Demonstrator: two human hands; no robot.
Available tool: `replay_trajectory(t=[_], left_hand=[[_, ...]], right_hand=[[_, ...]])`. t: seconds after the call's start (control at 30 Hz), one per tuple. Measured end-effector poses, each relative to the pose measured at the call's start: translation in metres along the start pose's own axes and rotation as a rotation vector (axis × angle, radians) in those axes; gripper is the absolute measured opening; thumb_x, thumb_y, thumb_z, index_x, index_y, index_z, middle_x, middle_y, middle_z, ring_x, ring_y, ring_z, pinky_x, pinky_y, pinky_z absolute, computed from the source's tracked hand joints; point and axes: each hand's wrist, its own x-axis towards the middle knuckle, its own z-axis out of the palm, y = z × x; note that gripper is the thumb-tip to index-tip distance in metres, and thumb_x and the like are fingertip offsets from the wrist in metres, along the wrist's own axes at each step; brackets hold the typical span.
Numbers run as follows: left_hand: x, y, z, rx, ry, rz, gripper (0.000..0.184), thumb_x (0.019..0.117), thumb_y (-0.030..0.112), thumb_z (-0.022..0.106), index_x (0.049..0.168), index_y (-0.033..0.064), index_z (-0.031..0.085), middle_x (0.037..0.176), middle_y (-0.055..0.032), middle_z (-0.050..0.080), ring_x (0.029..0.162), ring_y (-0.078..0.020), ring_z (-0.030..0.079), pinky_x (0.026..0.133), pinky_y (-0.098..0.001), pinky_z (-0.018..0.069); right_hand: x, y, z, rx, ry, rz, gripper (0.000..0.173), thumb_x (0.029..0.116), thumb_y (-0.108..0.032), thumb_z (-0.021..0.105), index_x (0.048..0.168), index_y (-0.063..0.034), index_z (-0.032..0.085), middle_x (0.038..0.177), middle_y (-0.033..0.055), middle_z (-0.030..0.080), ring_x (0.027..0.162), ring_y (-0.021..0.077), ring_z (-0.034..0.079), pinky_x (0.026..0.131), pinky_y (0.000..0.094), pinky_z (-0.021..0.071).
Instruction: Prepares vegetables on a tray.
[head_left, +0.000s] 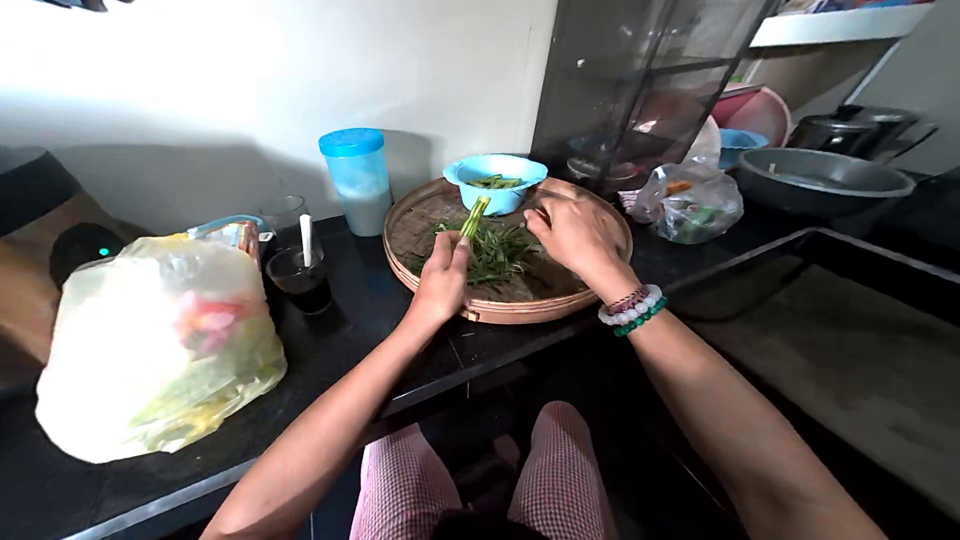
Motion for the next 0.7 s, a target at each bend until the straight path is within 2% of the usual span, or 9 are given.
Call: replay_trajectory(t=[0.03, 0.1, 0.2, 0.27, 0.3, 0.37, 0.47, 0.57, 0.7], left_hand=[[0.000, -0.001, 0.000, 0.079, 0.010, 0.022, 0.038, 0.1122, 0.042, 0.035, 0.138, 0.0159, 0.046, 0.071, -0.0072, 0.050, 0.050, -0.0195, 0.051, 0.049, -0.0366, 0.0497], [-0.001, -0.001, 0.002, 0.162, 0.011, 0.043, 0.040, 0.1115, 0.043, 0.037, 0.141, 0.0164, 0.044, 0.071, -0.0087, 0.053, 0.050, -0.0209, 0.052, 0.051, -0.0382, 0.0508], [-0.002, 0.002, 0.000, 0.171, 0.000, 0.035, 0.039, 0.1120, 0.038, 0.038, 0.144, 0.0162, 0.043, 0.074, -0.0091, 0.056, 0.052, -0.0201, 0.053, 0.052, -0.0377, 0.0503], [-0.002, 0.001, -0.001, 0.128, -0.023, 0.029, 0.037, 0.1118, 0.036, 0.038, 0.143, 0.0157, 0.044, 0.071, -0.0080, 0.053, 0.049, -0.0188, 0.051, 0.049, -0.0354, 0.0488], [-0.002, 0.000, -0.001, 0.104, -0.036, 0.028, 0.036, 0.1122, 0.037, 0.037, 0.140, 0.0154, 0.046, 0.069, -0.0075, 0.052, 0.048, -0.0185, 0.050, 0.048, -0.0346, 0.0478], [-0.002, -0.001, 0.000, 0.070, -0.061, 0.033, 0.039, 0.1127, 0.041, 0.034, 0.137, 0.0143, 0.048, 0.071, -0.0074, 0.052, 0.048, -0.0181, 0.048, 0.047, -0.0338, 0.0469], [-0.004, 0.001, 0.002, 0.014, -0.071, 0.042, 0.041, 0.1131, 0.041, 0.030, 0.136, 0.0138, 0.050, 0.074, -0.0055, 0.052, 0.048, -0.0155, 0.046, 0.044, -0.0305, 0.0451], [-0.005, 0.003, 0.003, -0.027, -0.087, 0.045, 0.038, 0.1134, 0.040, 0.030, 0.131, 0.0130, 0.050, 0.072, -0.0037, 0.050, 0.047, -0.0140, 0.045, 0.044, -0.0283, 0.0439], [-0.006, 0.003, 0.002, 0.010, -0.080, 0.054, 0.039, 0.1132, 0.041, 0.029, 0.128, 0.0129, 0.052, 0.071, -0.0043, 0.049, 0.048, -0.0150, 0.043, 0.044, -0.0287, 0.0406]], right_hand=[[-0.002, 0.002, 0.004, -0.004, -0.064, 0.010, 0.025, 0.1013, -0.021, 0.060, 0.110, 0.0023, 0.064, 0.091, 0.0243, 0.068, 0.089, 0.0448, 0.068, 0.078, 0.0648, 0.0524], [-0.012, 0.006, 0.011, 0.052, -0.190, 0.029, 0.046, 0.0965, -0.014, 0.068, 0.137, -0.0034, 0.050, 0.108, 0.0257, 0.068, 0.099, 0.0464, 0.067, 0.084, 0.0661, 0.0528], [-0.010, 0.010, 0.008, 0.143, 0.003, -0.114, 0.036, 0.1082, -0.019, 0.050, 0.141, -0.0049, 0.057, 0.117, 0.0249, 0.068, 0.105, 0.0430, 0.067, 0.094, 0.0623, 0.0514], [-0.013, 0.004, 0.001, 0.180, 0.146, -0.192, 0.039, 0.1116, -0.025, 0.042, 0.143, -0.0062, 0.055, 0.093, 0.0179, 0.069, 0.074, 0.0309, 0.069, 0.070, 0.0504, 0.0583], [-0.024, -0.004, -0.003, 0.228, 0.194, -0.214, 0.041, 0.1121, -0.026, 0.041, 0.148, -0.0081, 0.052, 0.083, 0.0161, 0.066, 0.062, 0.0285, 0.063, 0.059, 0.0476, 0.0541], [-0.043, -0.022, -0.010, 0.321, 0.151, -0.183, 0.048, 0.1125, -0.036, 0.035, 0.155, -0.0193, 0.047, 0.081, 0.0155, 0.066, 0.059, 0.0291, 0.059, 0.055, 0.0499, 0.0503], [-0.058, -0.041, -0.002, 0.447, 0.046, -0.161, 0.057, 0.1112, -0.050, 0.021, 0.152, -0.0247, 0.052, 0.080, 0.0107, 0.063, 0.059, 0.0266, 0.057, 0.054, 0.0494, 0.0495], [-0.053, -0.050, 0.005, 0.398, 0.028, -0.243, 0.053, 0.1124, -0.046, 0.021, 0.152, -0.0295, 0.052, 0.133, 0.0026, 0.069, 0.106, 0.0262, 0.071, 0.086, 0.0566, 0.0550], [-0.053, -0.051, 0.005, 0.435, 0.040, -0.199, 0.055, 0.1117, -0.049, 0.022, 0.144, -0.0242, 0.059, 0.107, 0.0118, 0.072, 0.084, 0.0300, 0.069, 0.071, 0.0547, 0.0532]])
